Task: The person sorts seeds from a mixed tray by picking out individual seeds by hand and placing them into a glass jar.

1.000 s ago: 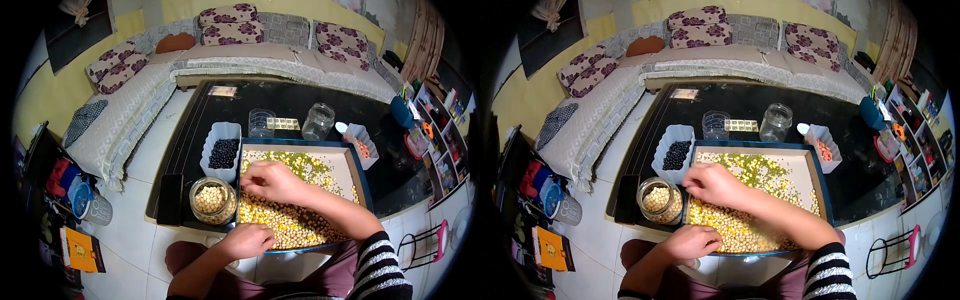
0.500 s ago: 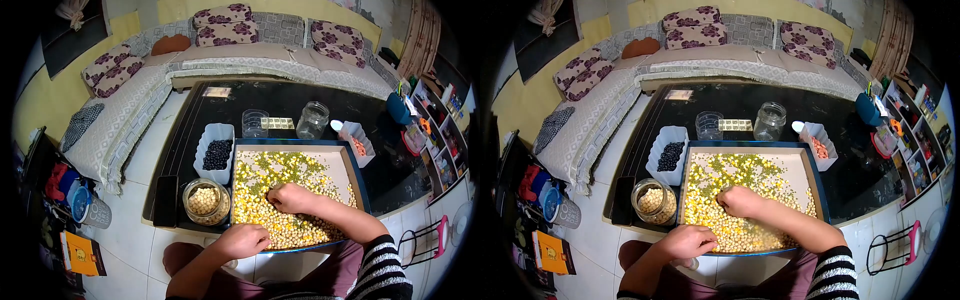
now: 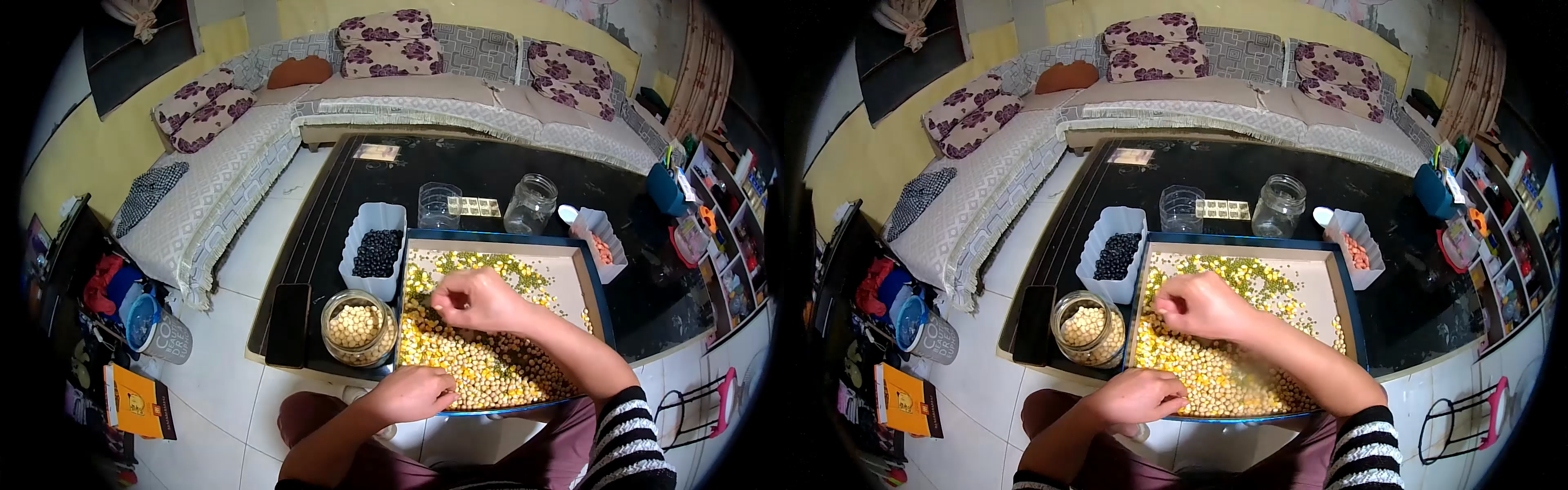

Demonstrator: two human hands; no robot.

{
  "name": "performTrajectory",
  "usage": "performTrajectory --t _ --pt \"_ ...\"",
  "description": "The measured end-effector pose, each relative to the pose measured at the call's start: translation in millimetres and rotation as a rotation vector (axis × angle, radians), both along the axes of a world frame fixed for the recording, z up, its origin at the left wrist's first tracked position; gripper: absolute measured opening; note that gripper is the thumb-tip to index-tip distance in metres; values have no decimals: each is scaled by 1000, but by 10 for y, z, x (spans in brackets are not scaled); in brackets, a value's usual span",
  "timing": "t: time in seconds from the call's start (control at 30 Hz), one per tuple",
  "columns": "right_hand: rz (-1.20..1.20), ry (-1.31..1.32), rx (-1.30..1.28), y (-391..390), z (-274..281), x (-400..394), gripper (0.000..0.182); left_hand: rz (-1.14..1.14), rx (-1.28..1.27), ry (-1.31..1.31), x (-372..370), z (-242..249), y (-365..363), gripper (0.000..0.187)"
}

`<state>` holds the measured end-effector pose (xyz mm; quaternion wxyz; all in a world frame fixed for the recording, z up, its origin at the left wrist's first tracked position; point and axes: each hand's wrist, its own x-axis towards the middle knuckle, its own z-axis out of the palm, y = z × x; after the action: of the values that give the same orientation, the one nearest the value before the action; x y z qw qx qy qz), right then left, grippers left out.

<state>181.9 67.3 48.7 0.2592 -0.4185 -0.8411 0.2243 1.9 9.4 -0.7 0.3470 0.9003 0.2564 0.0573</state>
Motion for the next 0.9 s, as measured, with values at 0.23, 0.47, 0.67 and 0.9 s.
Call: performTrajectory --t 0.23,0.47,0.67,0.9 --pt "202 244 118 106 316 -709 9 6 31 -45 5 -13 -6 24" --pt "16 83 50 61 2 -132 10 12 79 -34 -4 -55 -9 25" --pt "-87 -200 -178 -163 -446 479 14 -1 65 -6 3 -36 -8 25" --pt "-6 -294 -112 -231 -615 540 13 3 31 -16 3 -33 2 24"
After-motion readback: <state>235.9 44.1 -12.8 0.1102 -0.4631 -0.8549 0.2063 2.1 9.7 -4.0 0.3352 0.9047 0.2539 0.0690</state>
